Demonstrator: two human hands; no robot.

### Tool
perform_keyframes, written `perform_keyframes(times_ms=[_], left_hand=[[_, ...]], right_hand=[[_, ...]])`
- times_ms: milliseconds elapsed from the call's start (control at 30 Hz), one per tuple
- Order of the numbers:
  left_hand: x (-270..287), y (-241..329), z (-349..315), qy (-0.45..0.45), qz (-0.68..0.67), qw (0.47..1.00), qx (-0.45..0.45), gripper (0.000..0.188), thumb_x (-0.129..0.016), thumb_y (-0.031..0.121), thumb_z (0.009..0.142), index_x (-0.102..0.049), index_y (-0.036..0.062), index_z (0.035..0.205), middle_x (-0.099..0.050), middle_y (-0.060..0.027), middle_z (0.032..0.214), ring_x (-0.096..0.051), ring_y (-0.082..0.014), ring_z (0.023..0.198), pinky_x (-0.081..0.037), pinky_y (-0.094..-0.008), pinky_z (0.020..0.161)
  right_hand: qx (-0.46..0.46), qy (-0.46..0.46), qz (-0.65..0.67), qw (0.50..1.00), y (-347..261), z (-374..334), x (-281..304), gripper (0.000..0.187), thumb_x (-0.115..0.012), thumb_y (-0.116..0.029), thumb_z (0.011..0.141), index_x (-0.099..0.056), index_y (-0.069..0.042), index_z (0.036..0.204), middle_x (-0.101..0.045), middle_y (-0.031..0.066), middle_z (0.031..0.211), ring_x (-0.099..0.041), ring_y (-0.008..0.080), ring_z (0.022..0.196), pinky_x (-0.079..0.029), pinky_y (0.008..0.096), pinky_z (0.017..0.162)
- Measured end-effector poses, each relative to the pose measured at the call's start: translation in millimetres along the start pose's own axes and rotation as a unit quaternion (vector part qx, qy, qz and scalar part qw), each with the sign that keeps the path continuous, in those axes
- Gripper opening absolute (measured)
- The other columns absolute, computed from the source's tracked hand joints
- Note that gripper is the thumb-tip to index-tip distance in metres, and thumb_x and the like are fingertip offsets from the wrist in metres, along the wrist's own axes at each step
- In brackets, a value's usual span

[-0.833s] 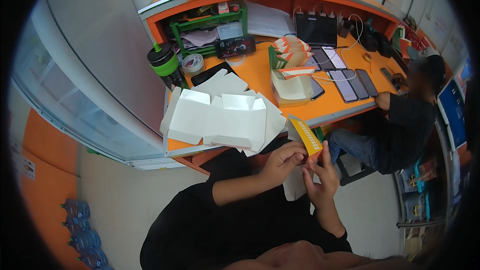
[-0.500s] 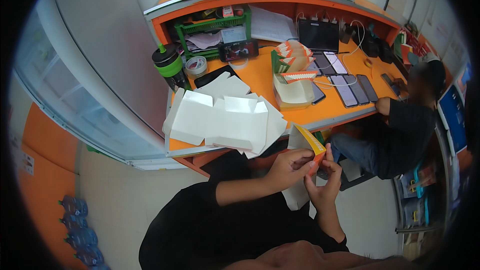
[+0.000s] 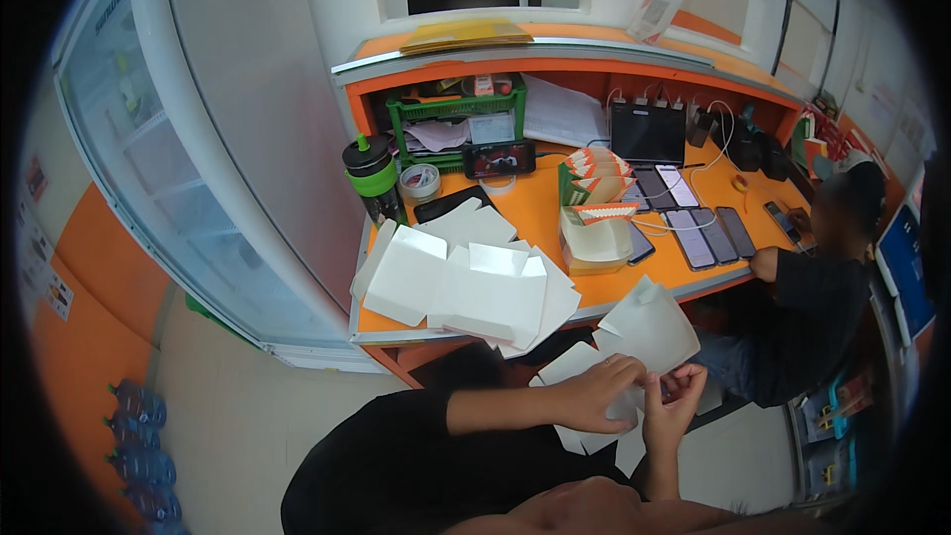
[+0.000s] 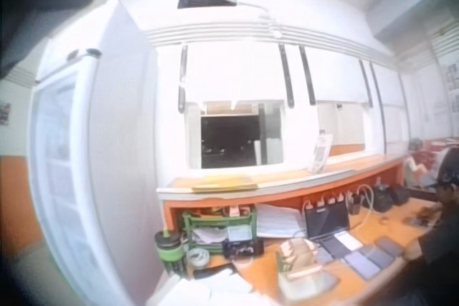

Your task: The person assembles flat-packed paper food boxes by folding the sides and applying adhesive strips to secure the structure. The person handles the boxes one at a time, peeling backing from adhesive tabs and pressing the flaps together to form the final container shape.

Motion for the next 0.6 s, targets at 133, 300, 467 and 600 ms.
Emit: perform_keyframes(times_ms=[133, 300, 467, 600], left_hand=[[4, -15, 6, 0.037, 0.031, 0.998, 0.049, 0.054, -0.081, 0.022, 0.075, -0.052, 0.0027, 0.116, -0.053, -0.0148, 0.117, -0.051, -0.0358, 0.116, -0.042, -0.0451, 0.101], [11, -3, 4, 0.045, 0.071, 0.996, 0.024, 0.042, -0.078, 0.017, 0.076, -0.058, 0.0033, 0.110, -0.060, -0.0135, 0.109, -0.058, -0.0345, 0.107, -0.047, -0.0430, 0.095], [6, -9, -4, 0.079, 0.099, 0.992, 0.006, 0.024, -0.072, 0.009, 0.079, -0.064, 0.0040, 0.101, -0.067, -0.0116, 0.098, -0.066, -0.0312, 0.095, -0.053, -0.0397, 0.085], [13, -7, -5, 0.117, 0.035, 0.992, 0.032, 0.020, -0.070, 0.005, 0.081, -0.066, 0.0056, 0.100, -0.069, -0.0116, 0.098, -0.067, -0.0301, 0.094, -0.054, -0.0393, 0.083]], right_hand=[[0.003, 0.021, -0.020, 1.000, -12, -7, -16, 0.036, -0.067, 0.002, 0.090, -0.037, -0.008, 0.107, -0.051, 0.0078, 0.109, -0.061, 0.0151, 0.100, -0.049, 0.0244, 0.085], [0.050, 0.024, -0.019, 0.998, -1, -3, -2, 0.026, -0.059, 0.002, 0.093, -0.037, -0.005, 0.106, -0.055, 0.0151, 0.115, -0.062, 0.0157, 0.099, -0.056, 0.0266, 0.074], [0.021, 0.038, 0.009, 0.999, 7, -3, 7, 0.019, -0.054, -0.002, 0.097, -0.039, -0.002, 0.109, -0.056, 0.0127, 0.108, -0.062, 0.0142, 0.090, -0.054, 0.0278, 0.075], [0.091, 0.071, -0.069, 0.991, -3, -7, 12, 0.017, -0.056, -0.003, 0.096, -0.047, 0.000, 0.110, -0.063, 0.0128, 0.098, -0.066, 0.0143, 0.084, -0.056, 0.0290, 0.072]])
Point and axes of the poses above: each hand's wrist, its own z-axis towards the middle knuckle, its own x-axis out of the back of the hand, y = z × x, the point moved 9 cm from there along z, towards the middle knuckle
